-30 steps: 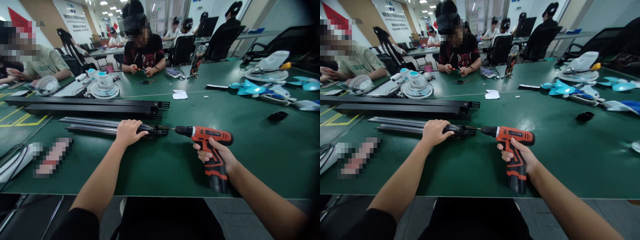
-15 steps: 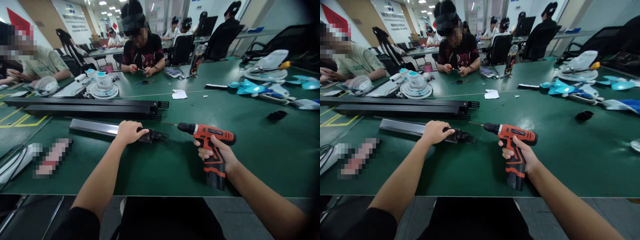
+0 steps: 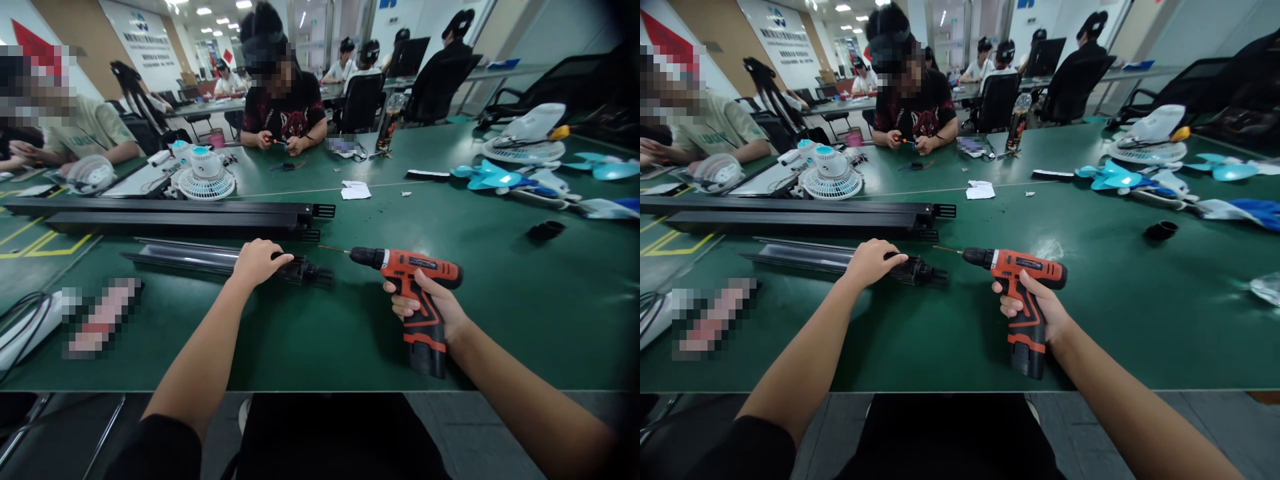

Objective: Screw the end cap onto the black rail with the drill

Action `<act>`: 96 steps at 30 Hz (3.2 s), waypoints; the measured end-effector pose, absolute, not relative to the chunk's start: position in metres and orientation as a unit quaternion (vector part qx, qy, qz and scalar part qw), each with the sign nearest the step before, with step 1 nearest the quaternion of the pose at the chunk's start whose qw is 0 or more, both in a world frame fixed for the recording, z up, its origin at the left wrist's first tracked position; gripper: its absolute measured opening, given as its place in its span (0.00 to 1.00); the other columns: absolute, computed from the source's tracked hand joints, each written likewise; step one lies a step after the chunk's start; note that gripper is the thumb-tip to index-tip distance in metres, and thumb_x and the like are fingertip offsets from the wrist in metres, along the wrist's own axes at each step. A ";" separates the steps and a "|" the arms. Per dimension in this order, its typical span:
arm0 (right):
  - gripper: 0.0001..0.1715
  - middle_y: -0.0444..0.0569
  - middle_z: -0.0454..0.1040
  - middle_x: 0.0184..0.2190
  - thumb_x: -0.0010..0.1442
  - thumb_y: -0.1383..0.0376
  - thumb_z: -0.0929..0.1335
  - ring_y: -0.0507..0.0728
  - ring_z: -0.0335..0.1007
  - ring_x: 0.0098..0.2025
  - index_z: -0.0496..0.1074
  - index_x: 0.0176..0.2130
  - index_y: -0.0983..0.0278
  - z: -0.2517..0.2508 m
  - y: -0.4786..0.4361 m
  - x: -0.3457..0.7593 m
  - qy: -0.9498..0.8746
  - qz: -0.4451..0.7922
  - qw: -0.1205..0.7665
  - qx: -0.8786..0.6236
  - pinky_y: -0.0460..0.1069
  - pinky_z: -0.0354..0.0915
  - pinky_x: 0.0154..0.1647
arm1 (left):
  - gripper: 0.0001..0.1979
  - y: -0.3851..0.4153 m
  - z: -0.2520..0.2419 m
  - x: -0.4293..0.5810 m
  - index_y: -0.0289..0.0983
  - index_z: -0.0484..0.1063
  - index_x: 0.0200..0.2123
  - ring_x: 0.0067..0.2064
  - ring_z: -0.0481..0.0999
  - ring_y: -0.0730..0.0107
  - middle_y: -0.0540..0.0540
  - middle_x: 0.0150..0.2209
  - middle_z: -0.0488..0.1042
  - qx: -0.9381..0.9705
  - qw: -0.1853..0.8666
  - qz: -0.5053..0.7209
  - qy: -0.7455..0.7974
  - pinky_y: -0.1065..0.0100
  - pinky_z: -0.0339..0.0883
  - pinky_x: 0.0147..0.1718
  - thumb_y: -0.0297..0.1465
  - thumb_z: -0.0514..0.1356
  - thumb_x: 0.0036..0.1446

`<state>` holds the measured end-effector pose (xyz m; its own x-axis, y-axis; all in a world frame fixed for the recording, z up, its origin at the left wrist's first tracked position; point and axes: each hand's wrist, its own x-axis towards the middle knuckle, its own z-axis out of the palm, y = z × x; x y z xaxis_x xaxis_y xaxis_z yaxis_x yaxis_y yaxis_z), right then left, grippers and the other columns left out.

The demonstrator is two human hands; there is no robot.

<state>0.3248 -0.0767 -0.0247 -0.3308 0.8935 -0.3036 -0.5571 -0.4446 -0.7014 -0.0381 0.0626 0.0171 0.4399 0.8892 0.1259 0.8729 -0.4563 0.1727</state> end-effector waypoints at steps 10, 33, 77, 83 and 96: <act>0.24 0.41 0.55 0.21 0.58 0.46 0.75 0.51 0.49 0.23 0.74 0.38 0.63 -0.023 -0.076 0.324 -0.235 0.778 0.465 -0.350 0.45 0.61 0.21 | 0.18 0.039 0.012 -0.023 0.39 0.76 0.44 0.53 0.76 0.52 0.40 0.52 0.77 0.908 0.049 0.203 0.363 0.53 0.68 0.54 0.48 0.60 0.66; 0.22 0.44 0.64 0.25 0.59 0.48 0.75 0.50 0.54 0.24 0.74 0.41 0.63 -0.030 -0.074 0.328 -0.217 0.785 0.466 -0.346 0.45 0.61 0.22 | 0.19 0.019 0.010 0.011 0.41 0.73 0.52 0.55 0.74 0.50 0.40 0.54 0.76 0.882 0.035 0.194 0.428 0.50 0.64 0.56 0.47 0.59 0.67; 0.20 0.46 0.67 0.27 0.63 0.48 0.72 0.51 0.56 0.23 0.73 0.43 0.61 -0.034 -0.074 0.330 -0.232 0.781 0.466 -0.345 0.47 0.61 0.22 | 0.20 0.016 0.026 0.035 0.38 0.79 0.43 0.46 0.75 0.50 0.37 0.42 0.77 0.901 -0.064 0.049 0.426 0.55 0.67 0.43 0.47 0.56 0.70; 0.24 0.42 0.58 0.21 0.61 0.46 0.73 0.52 0.56 0.23 0.73 0.40 0.63 -0.030 -0.073 0.329 -0.241 0.789 0.449 -0.343 0.46 0.61 0.22 | 0.20 0.025 0.030 0.043 0.38 0.81 0.39 0.45 0.77 0.50 0.37 0.40 0.78 0.909 -0.096 0.025 0.405 0.56 0.68 0.43 0.45 0.56 0.70; 0.22 0.42 0.59 0.22 0.60 0.47 0.74 0.50 0.54 0.23 0.73 0.40 0.62 -0.028 -0.071 0.329 -0.209 0.792 0.468 -0.331 0.45 0.62 0.21 | 0.14 0.063 0.059 0.083 0.36 0.83 0.44 0.43 0.83 0.42 0.31 0.42 0.83 0.841 0.004 -0.114 0.528 0.53 0.75 0.39 0.28 0.67 0.52</act>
<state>0.3293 -0.0713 -0.0276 -0.3422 0.8800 -0.3294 -0.6032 -0.4745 -0.6411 0.0826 0.0628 0.0592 0.4162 0.8882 -0.1949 0.8898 -0.4419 -0.1138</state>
